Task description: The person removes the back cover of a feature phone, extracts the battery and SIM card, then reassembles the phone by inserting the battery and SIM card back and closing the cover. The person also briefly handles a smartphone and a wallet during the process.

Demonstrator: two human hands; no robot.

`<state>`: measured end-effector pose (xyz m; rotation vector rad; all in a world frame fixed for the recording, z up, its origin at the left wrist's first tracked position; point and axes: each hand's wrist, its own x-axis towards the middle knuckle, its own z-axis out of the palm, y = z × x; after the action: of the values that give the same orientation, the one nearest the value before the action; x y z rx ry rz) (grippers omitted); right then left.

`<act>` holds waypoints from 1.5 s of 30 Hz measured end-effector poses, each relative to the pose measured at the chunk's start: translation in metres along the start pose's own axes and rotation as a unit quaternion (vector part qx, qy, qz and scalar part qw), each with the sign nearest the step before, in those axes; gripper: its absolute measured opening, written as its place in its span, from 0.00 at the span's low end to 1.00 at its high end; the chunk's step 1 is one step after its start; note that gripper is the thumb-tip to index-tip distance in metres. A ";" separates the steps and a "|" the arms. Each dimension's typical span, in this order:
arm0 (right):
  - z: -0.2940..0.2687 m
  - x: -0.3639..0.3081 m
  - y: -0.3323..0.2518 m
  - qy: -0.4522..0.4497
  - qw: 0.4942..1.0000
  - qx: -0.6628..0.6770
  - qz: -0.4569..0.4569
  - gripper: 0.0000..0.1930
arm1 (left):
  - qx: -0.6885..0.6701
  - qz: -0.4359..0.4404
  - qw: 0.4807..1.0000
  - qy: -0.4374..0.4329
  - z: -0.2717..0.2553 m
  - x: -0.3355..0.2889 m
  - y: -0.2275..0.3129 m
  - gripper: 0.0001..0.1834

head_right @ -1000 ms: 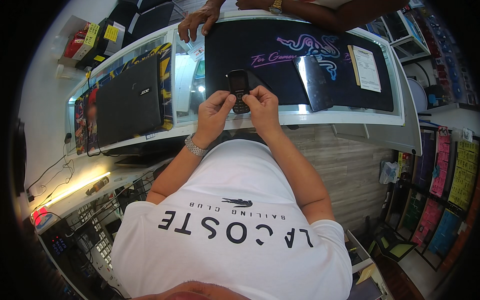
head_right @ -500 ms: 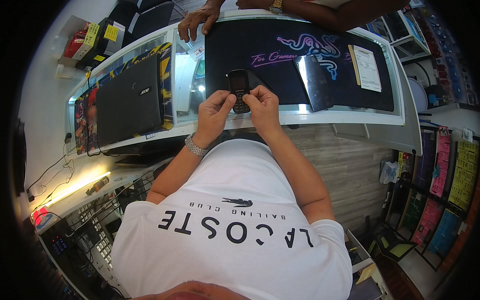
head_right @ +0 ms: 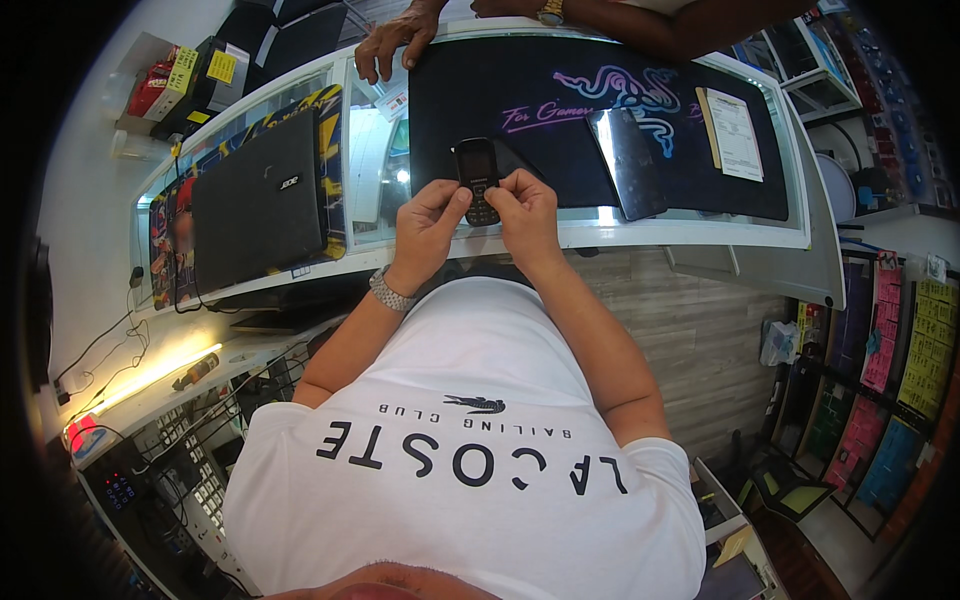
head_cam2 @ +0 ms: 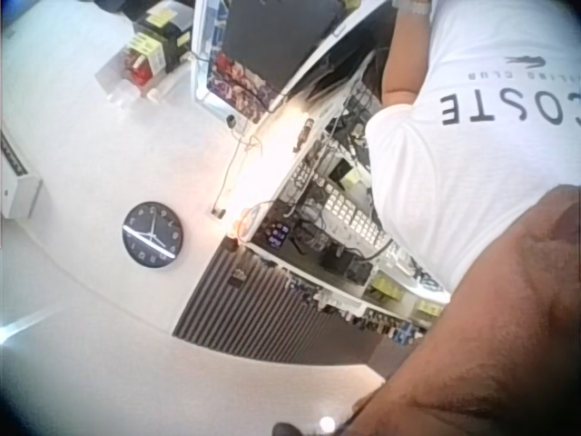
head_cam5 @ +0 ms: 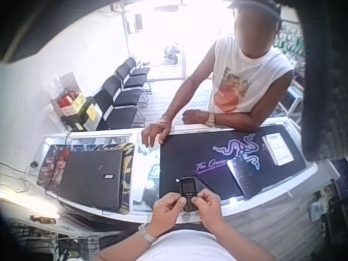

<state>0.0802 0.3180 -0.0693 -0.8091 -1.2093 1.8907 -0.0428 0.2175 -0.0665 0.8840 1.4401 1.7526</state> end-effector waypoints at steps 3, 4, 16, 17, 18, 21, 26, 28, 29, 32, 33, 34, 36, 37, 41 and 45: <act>-0.002 0.001 0.001 -0.001 1.000 -0.009 0.000 0.07 | 0.015 -0.002 1.000 -0.002 -0.002 0.000 -0.002 0.11; -0.002 0.001 0.001 0.000 1.000 -0.009 0.002 0.07 | 0.018 0.000 1.000 -0.002 -0.002 0.000 -0.002 0.11; -0.002 -0.001 0.001 0.003 1.000 -0.009 0.009 0.05 | 0.019 -0.009 1.000 0.001 -0.001 -0.001 -0.001 0.11; -0.001 -0.002 -0.002 0.004 1.000 -0.018 0.006 0.05 | 0.024 -0.008 1.000 0.003 0.000 0.001 -0.002 0.11; 0.001 -0.002 -0.005 0.005 1.000 -0.027 0.003 0.04 | 0.021 -0.022 1.000 0.005 0.000 0.002 -0.005 0.12; -0.001 -0.002 -0.006 -0.005 1.000 -0.013 0.004 0.02 | -0.004 -0.050 0.999 0.000 -0.001 0.008 -0.004 0.13; 0.003 0.015 -0.009 -0.026 0.998 -0.047 -0.041 0.02 | -0.030 -0.046 0.998 -0.040 0.003 0.037 0.016 0.18; 0.001 0.019 -0.013 -0.020 0.995 -0.077 -0.063 0.05 | -0.011 -0.033 0.997 -0.067 0.001 0.054 0.020 0.19; 0.004 0.021 -0.013 -0.016 0.992 -0.079 -0.097 0.08 | -0.014 -0.030 0.997 -0.067 0.000 0.062 0.019 0.19; 0.015 0.030 -0.012 -0.009 0.968 -0.150 -0.202 0.14 | -0.057 -0.024 0.996 -0.063 -0.004 0.084 0.016 0.19; 0.013 0.030 -0.012 -0.006 0.947 -0.215 -0.237 0.16 | -0.084 -0.024 0.995 -0.054 -0.007 0.089 0.008 0.19; 0.012 0.030 -0.012 -0.004 0.922 -0.278 -0.271 0.18 | -0.110 -0.023 0.993 -0.045 -0.010 0.096 -0.001 0.19; 0.013 0.032 -0.013 0.018 0.894 -0.313 -0.319 0.19 | -0.190 -0.030 0.980 -0.046 -0.007 0.102 0.001 0.18; 0.014 0.033 -0.014 0.028 0.879 -0.330 -0.342 0.19 | -0.235 -0.040 0.970 -0.043 -0.008 0.104 0.002 0.17; 0.015 0.034 -0.019 0.031 0.857 -0.365 -0.362 0.16 | -0.417 -0.081 0.900 -0.096 -0.022 0.112 0.004 0.22; 0.013 0.036 -0.015 0.025 0.852 -0.378 -0.361 0.15 | -0.532 -0.135 0.825 -0.137 -0.031 0.113 0.007 0.30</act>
<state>0.0542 0.3469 -0.0547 -0.6265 -1.9202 0.7548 -0.1291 0.2957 -0.0559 0.2622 0.2213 1.7344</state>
